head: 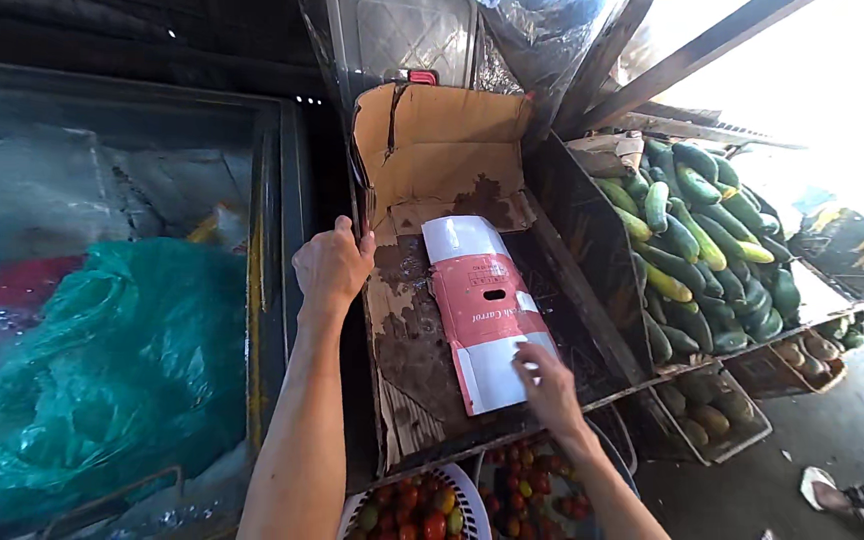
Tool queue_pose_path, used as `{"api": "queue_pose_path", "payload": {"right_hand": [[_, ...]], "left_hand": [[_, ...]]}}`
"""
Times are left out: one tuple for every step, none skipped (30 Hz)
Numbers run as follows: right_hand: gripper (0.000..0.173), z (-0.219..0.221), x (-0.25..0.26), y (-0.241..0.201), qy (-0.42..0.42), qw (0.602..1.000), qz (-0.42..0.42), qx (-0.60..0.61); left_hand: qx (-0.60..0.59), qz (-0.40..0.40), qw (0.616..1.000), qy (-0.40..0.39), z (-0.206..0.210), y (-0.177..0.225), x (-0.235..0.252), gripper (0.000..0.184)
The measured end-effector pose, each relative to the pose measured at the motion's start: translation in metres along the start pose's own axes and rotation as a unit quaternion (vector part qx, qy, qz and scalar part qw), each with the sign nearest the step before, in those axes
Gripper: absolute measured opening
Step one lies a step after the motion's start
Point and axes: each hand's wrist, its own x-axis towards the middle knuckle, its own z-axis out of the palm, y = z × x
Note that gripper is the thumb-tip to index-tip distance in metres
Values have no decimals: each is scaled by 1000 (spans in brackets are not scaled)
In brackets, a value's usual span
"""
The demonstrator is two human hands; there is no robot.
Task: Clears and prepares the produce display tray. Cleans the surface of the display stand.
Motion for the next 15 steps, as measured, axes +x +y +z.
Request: {"api": "queue_pose_path", "payload": {"right_hand": [[30,-11,9,10,10,997,77,-26],[42,-23,19,20,-10,985,166,-41],[60,-32,28,32,-40,967,248,-45],[78,-36,37,45,-75,946,313,-47],[89,-38,42,57,-107,929,352,-41],[92,-37,46,66,-129,919,371,-19],[88,-36,49,71,-144,913,381,17],[81,-35,52,72,-153,908,386,56],[69,-35,53,70,-159,904,388,87],[53,-35,54,65,-164,900,387,114],[41,-35,54,59,-171,895,388,141],[36,-36,55,54,-173,886,395,169],[34,-36,55,51,-168,883,397,185],[37,-36,54,50,-157,885,394,192],[43,-36,53,49,-139,896,380,181]], "left_hand": [[1,1,1000,1,0,0,0,45],[0,4,1000,9,0,0,-1,44],[-5,11,1000,24,2,-1,-3,43],[-8,17,999,38,4,-2,-5,42],[-8,24,999,48,5,-3,-6,41],[-8,23,999,47,4,-3,-6,40],[-8,16,999,38,3,-1,-5,41],[-6,12,999,32,2,0,-4,41],[-5,10,1000,28,1,0,-3,41],[-5,10,1000,28,1,0,-3,41],[-5,11,999,29,1,0,-4,41],[-4,11,1000,28,0,0,-3,41],[-3,8,1000,20,-1,1,-3,42],[2,-1,1000,4,-2,2,-1,42],[7,-5,1000,-5,-3,3,0,43]]}}
